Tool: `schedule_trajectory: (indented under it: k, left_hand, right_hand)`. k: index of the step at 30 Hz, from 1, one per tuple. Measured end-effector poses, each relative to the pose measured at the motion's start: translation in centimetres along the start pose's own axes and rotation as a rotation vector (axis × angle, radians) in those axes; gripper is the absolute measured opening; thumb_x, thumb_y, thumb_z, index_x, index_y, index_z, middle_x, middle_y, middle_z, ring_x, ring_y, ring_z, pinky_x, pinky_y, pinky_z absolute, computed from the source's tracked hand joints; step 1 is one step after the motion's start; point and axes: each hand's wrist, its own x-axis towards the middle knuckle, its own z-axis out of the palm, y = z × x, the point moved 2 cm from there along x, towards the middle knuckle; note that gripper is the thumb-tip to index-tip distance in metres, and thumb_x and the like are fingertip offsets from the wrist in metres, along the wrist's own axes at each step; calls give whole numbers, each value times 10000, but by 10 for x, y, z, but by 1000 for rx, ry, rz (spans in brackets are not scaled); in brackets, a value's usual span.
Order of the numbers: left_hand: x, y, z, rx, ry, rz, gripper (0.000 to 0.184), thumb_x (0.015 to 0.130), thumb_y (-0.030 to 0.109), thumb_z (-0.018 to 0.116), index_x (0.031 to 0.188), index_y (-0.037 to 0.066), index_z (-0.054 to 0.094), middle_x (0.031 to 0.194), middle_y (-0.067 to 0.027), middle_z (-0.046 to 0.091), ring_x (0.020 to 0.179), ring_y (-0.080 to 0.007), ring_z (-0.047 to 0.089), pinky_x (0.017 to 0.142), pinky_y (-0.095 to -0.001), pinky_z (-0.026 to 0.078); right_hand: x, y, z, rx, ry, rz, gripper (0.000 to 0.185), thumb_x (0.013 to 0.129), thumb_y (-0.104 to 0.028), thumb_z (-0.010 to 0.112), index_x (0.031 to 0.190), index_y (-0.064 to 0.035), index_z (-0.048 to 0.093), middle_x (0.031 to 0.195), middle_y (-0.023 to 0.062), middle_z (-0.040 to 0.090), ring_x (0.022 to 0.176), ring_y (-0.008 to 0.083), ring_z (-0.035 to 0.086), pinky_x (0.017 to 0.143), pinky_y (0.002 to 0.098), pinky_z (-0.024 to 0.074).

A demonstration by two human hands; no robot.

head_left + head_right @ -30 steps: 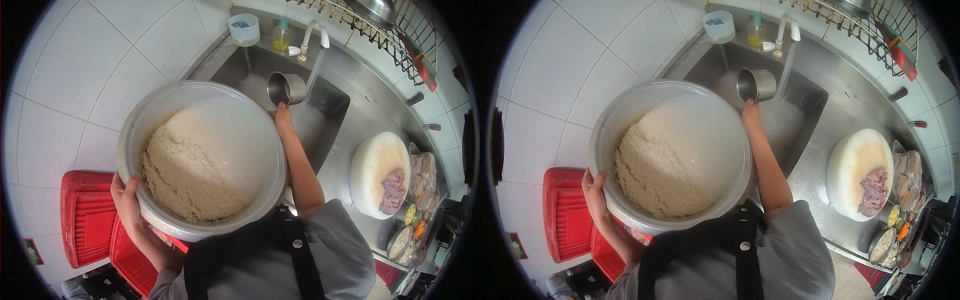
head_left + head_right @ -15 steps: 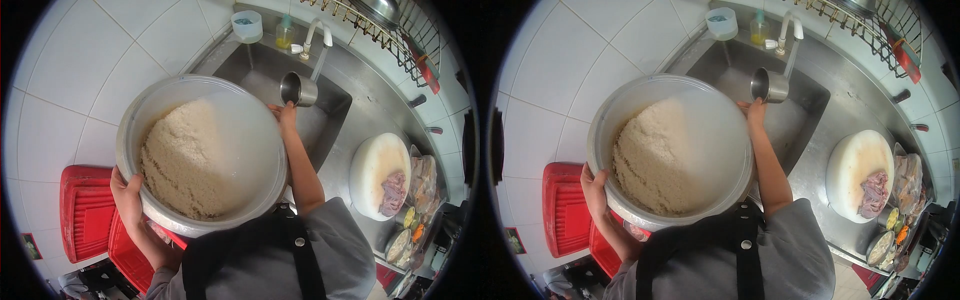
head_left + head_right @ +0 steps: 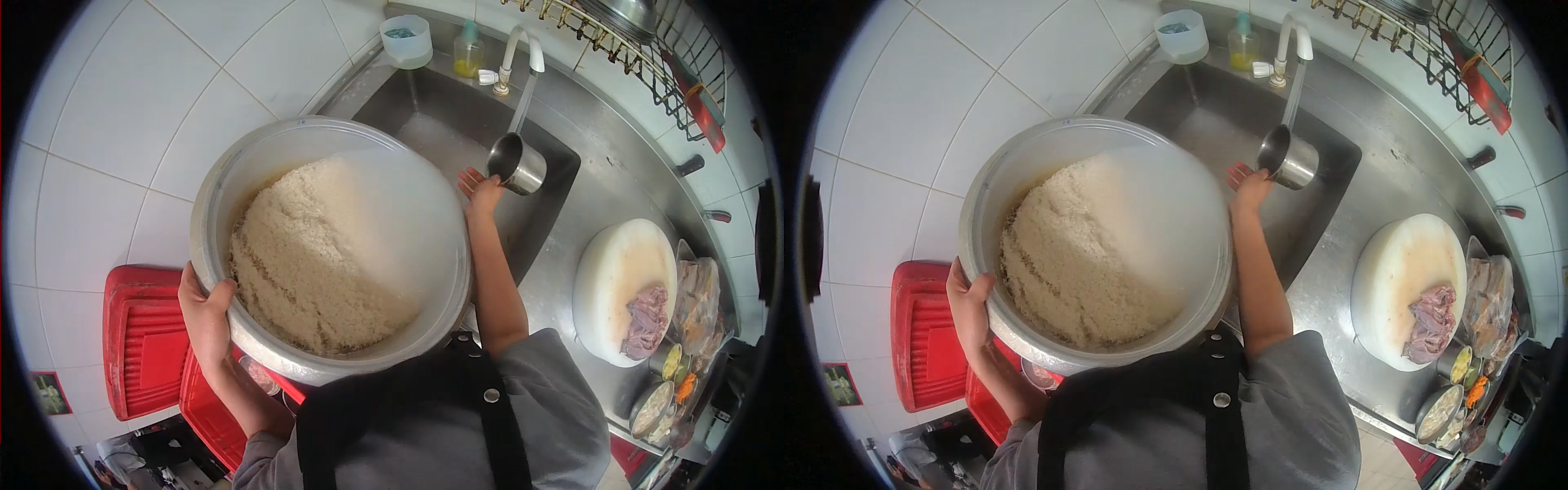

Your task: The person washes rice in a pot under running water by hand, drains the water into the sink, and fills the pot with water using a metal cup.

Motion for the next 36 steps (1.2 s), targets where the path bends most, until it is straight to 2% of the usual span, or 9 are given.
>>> schedule_trajectory:
  k: [4,6,7,9,13,15,25,28,36]
  left_hand:
    - [1,-1,-2,12,-15,1,406,711,-9,517,1110,-84,514,962,-114,606,850,-163,559,812,-272,433]
    - [0,1,0,20,-13,-12,404,709,-10,519,1106,-84,516,957,-114,604,846,-162,559,807,-272,435]
    - [-1,2,1,1,-7,-11,404,707,-9,520,1104,-84,516,953,-113,603,841,-158,558,799,-269,436]
    - [0,3,1,-22,7,-11,404,705,-9,522,1102,-84,516,949,-112,601,837,-155,558,792,-266,437]
    - [1,3,1,-8,-6,-7,414,704,-11,524,1111,-84,510,959,-107,599,837,-147,558,785,-260,438]
    - [1,3,1,-13,-1,0,416,703,-11,524,1113,-84,509,962,-105,599,837,-145,558,784,-259,438]
    - [4,7,3,-8,-30,-11,447,713,-13,531,1151,-94,489,990,-111,604,863,-150,564,820,-264,432]
    - [3,11,5,1,-41,-7,446,716,-10,534,1150,-100,487,999,-119,603,872,-153,565,827,-267,431]
    - [5,16,8,17,-41,3,444,716,-3,539,1144,-106,491,999,-124,604,869,-158,568,831,-268,432]
  right_hand:
    - [64,2,-8,141,21,115,448,978,-285,204,1308,10,271,981,177,619,832,294,648,689,399,547]
    - [106,0,-8,408,-20,380,395,978,-277,249,1157,13,449,906,136,625,797,249,642,692,364,547]
    - [116,-2,-8,407,-20,379,395,978,-277,249,1157,13,449,906,136,625,797,249,642,692,364,547]
    - [129,-2,-5,420,-129,449,364,971,-269,293,968,-8,546,845,95,622,770,210,628,703,329,544]
    - [136,15,-4,392,-53,424,360,967,-274,315,904,-20,562,826,73,620,746,195,617,703,303,536]
    - [134,20,-7,366,-148,404,358,982,-287,221,998,-12,449,837,97,608,747,207,604,711,327,522]
    - [106,34,-11,407,-78,348,386,996,-345,219,1041,-11,407,919,100,594,794,214,591,735,332,505]
    - [102,30,-12,426,-40,334,391,996,-349,221,1016,-11,415,901,88,586,784,210,582,726,333,500]
    - [105,32,-13,407,-119,302,344,978,-290,217,983,-12,419,781,84,553,681,188,546,668,317,490]
